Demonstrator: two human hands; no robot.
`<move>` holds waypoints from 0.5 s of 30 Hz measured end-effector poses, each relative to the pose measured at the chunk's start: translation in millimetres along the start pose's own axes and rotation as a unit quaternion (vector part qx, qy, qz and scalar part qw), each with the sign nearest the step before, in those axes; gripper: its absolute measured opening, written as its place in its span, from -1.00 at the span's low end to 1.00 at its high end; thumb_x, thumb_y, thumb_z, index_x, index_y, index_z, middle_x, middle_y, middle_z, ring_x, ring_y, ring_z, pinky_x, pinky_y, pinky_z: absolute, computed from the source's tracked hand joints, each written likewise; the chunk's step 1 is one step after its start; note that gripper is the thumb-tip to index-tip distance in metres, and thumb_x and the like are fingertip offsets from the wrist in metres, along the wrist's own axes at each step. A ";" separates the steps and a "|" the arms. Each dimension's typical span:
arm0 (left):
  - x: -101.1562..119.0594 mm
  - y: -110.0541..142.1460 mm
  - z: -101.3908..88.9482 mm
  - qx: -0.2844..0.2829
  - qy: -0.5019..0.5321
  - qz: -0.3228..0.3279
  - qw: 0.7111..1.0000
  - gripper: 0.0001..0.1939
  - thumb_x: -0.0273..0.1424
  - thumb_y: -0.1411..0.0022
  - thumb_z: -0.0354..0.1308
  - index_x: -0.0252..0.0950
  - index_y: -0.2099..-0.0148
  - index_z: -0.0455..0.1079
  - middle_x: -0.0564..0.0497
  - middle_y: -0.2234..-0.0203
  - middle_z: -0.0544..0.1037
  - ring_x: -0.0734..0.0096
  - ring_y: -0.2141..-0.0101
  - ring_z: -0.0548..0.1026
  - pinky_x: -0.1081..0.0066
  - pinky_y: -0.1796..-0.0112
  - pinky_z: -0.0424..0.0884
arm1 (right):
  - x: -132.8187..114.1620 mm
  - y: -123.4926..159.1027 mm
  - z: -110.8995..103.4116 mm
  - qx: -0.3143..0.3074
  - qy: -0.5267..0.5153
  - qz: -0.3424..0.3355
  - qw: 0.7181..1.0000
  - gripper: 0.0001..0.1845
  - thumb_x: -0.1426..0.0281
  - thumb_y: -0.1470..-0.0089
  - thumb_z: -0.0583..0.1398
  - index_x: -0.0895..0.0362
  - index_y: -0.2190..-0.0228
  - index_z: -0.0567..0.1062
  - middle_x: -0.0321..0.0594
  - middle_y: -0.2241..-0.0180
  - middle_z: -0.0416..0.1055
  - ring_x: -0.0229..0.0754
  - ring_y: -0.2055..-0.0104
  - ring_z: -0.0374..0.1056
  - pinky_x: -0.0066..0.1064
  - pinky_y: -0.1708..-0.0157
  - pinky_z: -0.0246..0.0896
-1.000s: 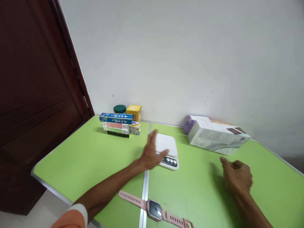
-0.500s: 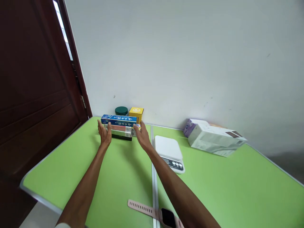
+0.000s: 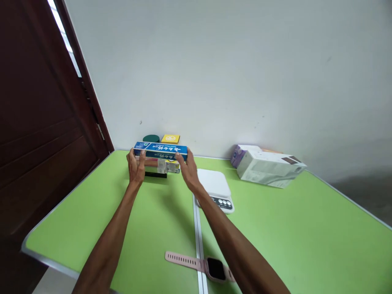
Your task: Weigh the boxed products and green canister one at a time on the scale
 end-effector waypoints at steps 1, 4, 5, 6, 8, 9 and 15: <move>8.5 9.4 9.9 -0.019 0.008 0.015 1.000 -0.29 0.10 -0.39 0.07 -0.25 -0.36 0.23 -0.23 -0.27 0.35 0.08 -0.31 0.32 0.14 -0.36 0.17 | 0.5 2.1 -18.7 0.017 0.001 0.014 1.000 -0.07 -0.23 -0.24 0.08 0.06 -0.40 0.20 -0.01 -0.35 0.31 0.15 -0.36 0.24 0.06 -0.36 0.11; 25.6 48.0 50.2 -0.089 0.038 0.037 0.995 -0.24 0.12 -0.39 0.07 -0.27 -0.40 0.20 -0.25 -0.31 0.34 0.03 -0.34 0.30 0.10 -0.37 0.16 | 7.5 15.7 -81.7 0.071 0.033 0.059 0.995 -0.04 -0.24 -0.21 0.10 0.06 -0.41 0.21 -0.03 -0.40 0.24 0.17 -0.43 0.14 0.08 -0.42 -0.01; 27.9 63.2 65.0 -0.112 0.049 0.036 0.992 -0.23 0.12 -0.39 0.07 -0.27 -0.42 0.18 -0.26 -0.33 0.32 0.02 -0.35 0.29 0.08 -0.38 0.15 | 12.4 22.7 -103.0 0.088 0.048 0.076 0.992 -0.03 -0.25 -0.20 0.10 0.08 -0.40 0.22 -0.01 -0.41 0.21 0.18 -0.45 0.11 0.07 -0.43 -0.04; 28.3 78.4 79.5 -0.131 0.059 0.033 0.989 -0.21 0.12 -0.38 0.08 -0.28 -0.43 0.17 -0.27 -0.35 0.31 0.00 -0.37 0.27 0.07 -0.39 0.13 | 18.6 30.7 -123.1 0.104 0.061 0.093 0.988 -0.01 -0.26 -0.18 0.10 0.11 -0.39 0.24 0.01 -0.43 0.19 0.20 -0.46 0.09 0.07 -0.43 -0.06; 23.7 106.8 105.9 -0.161 0.072 0.018 0.984 -0.19 0.13 -0.37 0.10 -0.27 -0.44 0.16 -0.27 -0.39 0.26 -0.01 -0.40 0.22 0.06 -0.40 0.10 | 34.3 47.5 -156.9 0.125 0.079 0.126 0.981 0.03 -0.29 -0.15 0.09 0.14 -0.38 0.27 0.04 -0.42 0.19 0.23 -0.45 0.11 0.05 -0.43 -0.04; 19.4 119.3 117.9 -0.175 0.076 0.008 0.981 -0.19 0.12 -0.36 0.10 -0.26 -0.45 0.15 -0.26 -0.40 0.25 -0.01 -0.42 0.20 0.06 -0.41 0.09 | 43.6 55.6 -169.9 0.130 0.082 0.142 0.978 0.05 -0.31 -0.13 0.09 0.15 -0.38 0.27 0.06 -0.41 0.22 0.24 -0.43 0.14 0.05 -0.42 -0.01; -9.5 156.7 154.8 -0.229 0.050 -0.020 0.972 -0.16 0.13 -0.35 0.10 -0.26 -0.46 0.12 -0.29 -0.37 0.26 -0.03 -0.41 0.22 0.00 -0.40 0.10 | 94.2 87.0 -198.0 0.120 0.068 0.191 0.972 0.05 -0.33 -0.10 0.08 0.11 -0.36 0.31 0.01 -0.34 0.35 0.21 -0.36 0.26 0.02 -0.39 0.06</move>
Point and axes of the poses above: each hand's wrist, its own y-axis away from the middle knuckle, its own z-axis out of the palm, x = y × z, the point moved 10 cm from there along -y, towards the middle knuckle
